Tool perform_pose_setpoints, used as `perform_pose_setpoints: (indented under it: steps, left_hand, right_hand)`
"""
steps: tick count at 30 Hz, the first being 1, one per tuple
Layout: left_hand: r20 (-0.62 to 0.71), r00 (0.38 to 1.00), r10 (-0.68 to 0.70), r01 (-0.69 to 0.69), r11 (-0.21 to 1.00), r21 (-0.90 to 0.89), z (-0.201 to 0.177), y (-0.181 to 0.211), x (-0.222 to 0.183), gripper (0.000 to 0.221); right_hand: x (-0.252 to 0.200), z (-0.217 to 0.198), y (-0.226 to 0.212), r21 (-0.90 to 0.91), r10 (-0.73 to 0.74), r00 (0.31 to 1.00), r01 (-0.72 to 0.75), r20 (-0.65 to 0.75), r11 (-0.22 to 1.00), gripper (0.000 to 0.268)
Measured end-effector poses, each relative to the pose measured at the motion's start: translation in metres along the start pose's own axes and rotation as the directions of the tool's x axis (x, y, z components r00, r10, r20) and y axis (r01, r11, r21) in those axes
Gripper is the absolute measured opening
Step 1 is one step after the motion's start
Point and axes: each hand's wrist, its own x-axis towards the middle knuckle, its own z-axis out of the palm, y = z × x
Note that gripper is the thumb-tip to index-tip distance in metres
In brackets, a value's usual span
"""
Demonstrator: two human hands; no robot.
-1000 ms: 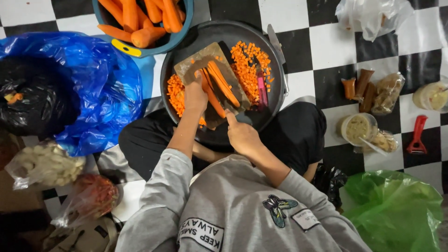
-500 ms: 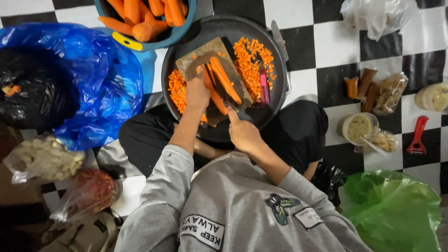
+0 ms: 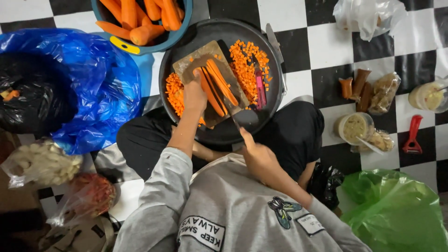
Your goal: Dicing fresh carrots using a large knife on a wooden board inside a pan while sitting on the floor.
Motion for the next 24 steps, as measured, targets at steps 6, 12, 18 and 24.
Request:
perform_pose_setpoints:
  steps: [6,12,18,24]
  left_hand:
    - [0.022,1.0,0.006,-0.008,0.996,0.092,-0.006,0.005,-0.005,0.065]
    - [0.04,0.999,0.001,-0.006,0.993,0.115,0.002,-0.005,0.004,0.061]
    - [0.04,0.999,0.022,-0.026,0.994,0.106,0.0,-0.004,0.006,0.064]
    - [0.046,0.999,0.013,-0.015,0.999,0.04,-0.001,-0.003,0.003,0.068]
  right_hand:
    - [0.084,-0.028,-0.036,0.395,-0.024,0.996,-0.011,0.086,0.919,0.054]
    - [0.113,0.002,-0.04,0.285,-0.116,0.989,0.137,-0.093,0.949,0.061]
    - [0.129,-0.016,-0.054,0.386,-0.057,0.998,0.054,-0.002,0.921,0.062]
    - [0.158,-0.01,-0.046,0.311,-0.066,0.996,0.044,0.06,0.95,0.064]
